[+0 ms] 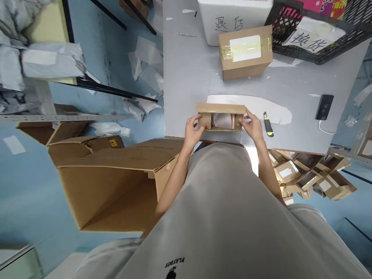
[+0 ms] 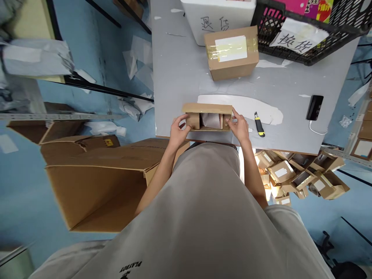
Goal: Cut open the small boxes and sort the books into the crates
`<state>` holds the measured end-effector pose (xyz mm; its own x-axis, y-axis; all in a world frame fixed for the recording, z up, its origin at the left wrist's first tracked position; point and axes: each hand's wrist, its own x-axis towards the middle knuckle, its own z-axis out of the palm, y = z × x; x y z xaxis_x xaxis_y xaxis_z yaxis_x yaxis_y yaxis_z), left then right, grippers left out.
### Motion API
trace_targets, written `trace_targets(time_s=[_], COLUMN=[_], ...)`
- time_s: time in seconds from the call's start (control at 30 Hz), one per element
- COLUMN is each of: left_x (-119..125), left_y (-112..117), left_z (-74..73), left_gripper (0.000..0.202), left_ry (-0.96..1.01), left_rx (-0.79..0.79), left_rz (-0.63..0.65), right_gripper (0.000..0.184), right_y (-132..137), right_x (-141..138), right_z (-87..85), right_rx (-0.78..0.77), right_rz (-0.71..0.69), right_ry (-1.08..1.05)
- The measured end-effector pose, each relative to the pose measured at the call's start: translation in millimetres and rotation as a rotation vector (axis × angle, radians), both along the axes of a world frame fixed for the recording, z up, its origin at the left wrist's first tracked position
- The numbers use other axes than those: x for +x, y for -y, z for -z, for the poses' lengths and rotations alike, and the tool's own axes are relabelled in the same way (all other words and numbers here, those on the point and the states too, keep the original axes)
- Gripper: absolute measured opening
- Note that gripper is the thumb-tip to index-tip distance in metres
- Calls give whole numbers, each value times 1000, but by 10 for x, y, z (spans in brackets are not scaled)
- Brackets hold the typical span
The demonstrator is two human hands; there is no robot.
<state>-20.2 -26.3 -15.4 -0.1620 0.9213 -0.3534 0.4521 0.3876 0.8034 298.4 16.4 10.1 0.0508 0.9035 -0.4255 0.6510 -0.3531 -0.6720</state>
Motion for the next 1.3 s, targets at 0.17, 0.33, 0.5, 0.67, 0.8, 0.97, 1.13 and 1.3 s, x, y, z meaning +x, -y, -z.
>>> trace_targets(time_s=[0.17,0.33,0.5,0.67,0.8,0.97,1.13,1.3], left_x=[48,187,237,294,327,338,360,344], left_y=[230,301,281,266,212,10,-274,-509], left_z=[-75,-11,36,28,8,-17,-62,-98], left_gripper=[58,59,57,63,61,54,54,57], left_ry=[-338,-388,-380,-380,-364,-345,-333,-316], left_rx=[87,37,62,51,100,164,244,314], left_rz=[299,452,472,515,557,554,525,514], right_gripper=[60,50,26,23,46,30,31,38], right_y=[-143,-448,-572,-253,18,89,35,-62], right_x=[-77,-298,-335,-239,-211,-313,-420,-528], right_z=[118,254,266,161,43,0,11,-23], right_rx=[102,93,-38,35,50,20,-71,-109], right_rz=[-5,64,72,85,75,-66,-133,-119], right_ry=[70,207,314,318,262,184,276,370])
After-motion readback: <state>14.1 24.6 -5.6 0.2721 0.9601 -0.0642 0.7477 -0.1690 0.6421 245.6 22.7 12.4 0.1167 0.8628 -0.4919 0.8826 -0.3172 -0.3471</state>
